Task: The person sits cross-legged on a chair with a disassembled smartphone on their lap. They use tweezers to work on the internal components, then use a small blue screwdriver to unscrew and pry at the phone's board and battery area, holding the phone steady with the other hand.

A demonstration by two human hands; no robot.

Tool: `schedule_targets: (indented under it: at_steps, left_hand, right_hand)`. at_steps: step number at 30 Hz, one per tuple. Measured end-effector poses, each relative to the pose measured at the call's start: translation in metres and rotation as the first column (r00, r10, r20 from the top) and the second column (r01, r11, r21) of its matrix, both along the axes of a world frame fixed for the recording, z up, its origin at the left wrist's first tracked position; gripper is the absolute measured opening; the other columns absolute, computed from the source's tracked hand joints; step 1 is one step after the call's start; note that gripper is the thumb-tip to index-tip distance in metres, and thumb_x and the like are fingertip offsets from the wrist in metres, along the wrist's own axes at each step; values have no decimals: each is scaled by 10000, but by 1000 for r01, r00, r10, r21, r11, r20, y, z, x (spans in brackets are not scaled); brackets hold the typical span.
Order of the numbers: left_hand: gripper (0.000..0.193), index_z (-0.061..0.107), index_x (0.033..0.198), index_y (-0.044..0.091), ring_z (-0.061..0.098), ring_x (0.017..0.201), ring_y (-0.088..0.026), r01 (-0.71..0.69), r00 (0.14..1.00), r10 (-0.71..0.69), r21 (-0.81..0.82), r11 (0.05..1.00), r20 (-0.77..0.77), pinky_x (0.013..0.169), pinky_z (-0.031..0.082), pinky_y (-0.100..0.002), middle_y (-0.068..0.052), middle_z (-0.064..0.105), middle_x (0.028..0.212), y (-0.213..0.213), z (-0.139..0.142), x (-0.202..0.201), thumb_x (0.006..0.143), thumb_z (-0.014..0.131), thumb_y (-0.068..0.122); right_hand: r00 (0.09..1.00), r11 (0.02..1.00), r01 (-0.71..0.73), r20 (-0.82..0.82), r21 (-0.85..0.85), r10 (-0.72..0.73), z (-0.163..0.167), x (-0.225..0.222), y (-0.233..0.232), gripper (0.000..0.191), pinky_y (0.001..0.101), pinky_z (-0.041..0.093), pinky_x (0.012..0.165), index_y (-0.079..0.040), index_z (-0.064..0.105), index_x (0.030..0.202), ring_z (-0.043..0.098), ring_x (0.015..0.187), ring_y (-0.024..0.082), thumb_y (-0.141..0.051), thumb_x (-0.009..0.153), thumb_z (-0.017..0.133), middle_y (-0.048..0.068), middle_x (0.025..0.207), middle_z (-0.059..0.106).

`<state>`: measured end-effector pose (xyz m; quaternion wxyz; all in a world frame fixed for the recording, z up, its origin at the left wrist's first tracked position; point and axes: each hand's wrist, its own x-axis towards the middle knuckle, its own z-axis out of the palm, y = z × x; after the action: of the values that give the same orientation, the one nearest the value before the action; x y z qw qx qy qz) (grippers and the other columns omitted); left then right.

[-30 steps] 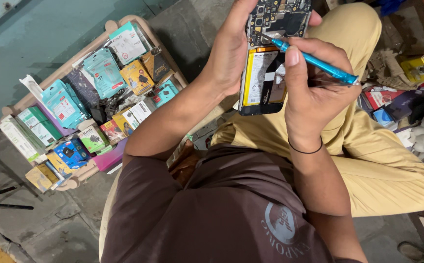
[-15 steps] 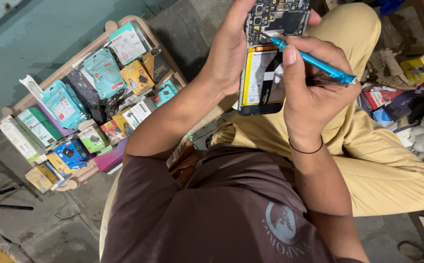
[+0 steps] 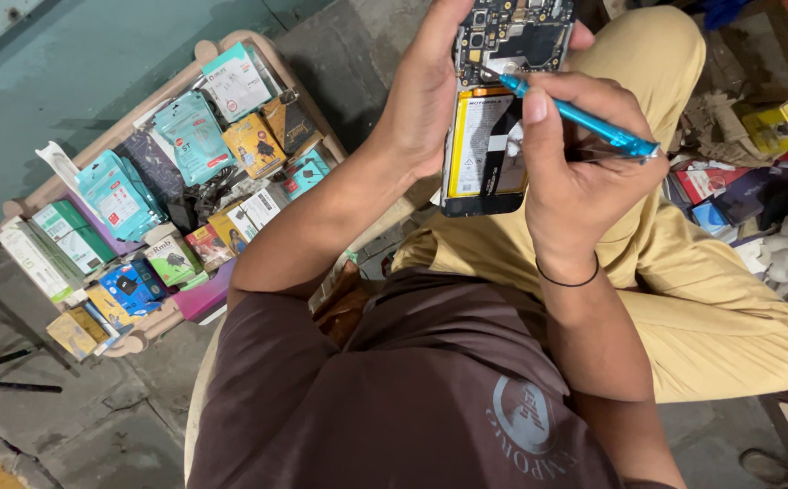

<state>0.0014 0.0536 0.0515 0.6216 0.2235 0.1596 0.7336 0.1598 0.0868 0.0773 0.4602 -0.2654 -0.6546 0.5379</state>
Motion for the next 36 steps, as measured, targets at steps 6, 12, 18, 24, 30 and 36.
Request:
schedule_targets:
  at_steps: [6, 12, 18, 24, 30, 36]
  left_hand:
    - [652, 648, 1239, -92, 722, 1047, -239, -4, 1000, 4, -35, 999, 8, 1011, 588, -395, -173, 730, 1159, 0, 0, 0, 1172, 276, 439]
    - [648, 652, 1234, -93, 725, 1043, -244, -1, 1000, 2, -41, 999, 8, 1007, 589, -401, -179, 732, 1157, 0, 1, -1, 1167, 282, 436]
    - [640, 652, 1234, -93, 725, 1048, -244, 0, 1000, 1, -27, 1000, 18, 1006, 589, -400, -183, 732, 1164, 0, 0, -1, 1176, 275, 421]
    - [639, 649, 1240, -92, 727, 1052, -244, -22, 1000, 21, -36, 999, -19, 1006, 591, -396, -183, 733, 1169, -1, -1, -2, 1175, 276, 422]
    - [646, 645, 1247, -84, 730, 1036, -249, 10, 1000, -10, -38, 999, 2, 969, 600, -406, -176, 733, 1159, -2, 0, 0, 1169, 278, 442]
    - [642, 631, 1277, -79, 715, 1080, -249, 1, 999, -2, -27, 1000, -47, 1013, 582, -383, -172, 723, 1185, -1, 0, 1, 1178, 304, 464]
  right_hand:
    - [1000, 1000, -20, -18, 23, 21, 0, -1, -1, 94, 182, 485, 755, 66, 691, 1168, 619, 841, 62, 13, 1138, 762, 87, 1077, 726]
    - [1000, 1000, -7, -12, 0, 7, 0, -2, -1, 101, 182, 487, 722, 45, 685, 1155, 616, 800, 55, 2, 1089, 748, 76, 1040, 720]
    - [999, 999, -32, -25, 20, 32, -2, -1, -2, 79, 185, 481, 723, 60, 688, 1161, 615, 807, 62, 17, 1144, 751, 84, 1072, 727]
    - [1000, 1000, -14, -22, 7, 14, -2, -2, -1, 92, 183, 486, 721, 51, 681, 1155, 615, 797, 56, 7, 1114, 751, 77, 1046, 726]
    - [999, 999, 45, -9, 28, -45, 3, -1, -2, 98, 197, 484, 692, 43, 658, 1138, 600, 749, 90, -13, 1107, 732, 115, 1055, 723]
    - [989, 975, 93, -135, 202, -66, 10, -1, 2, 128, 214, 502, 574, -19, 596, 1201, 751, 807, 194, -53, 1077, 602, 114, 1078, 703]
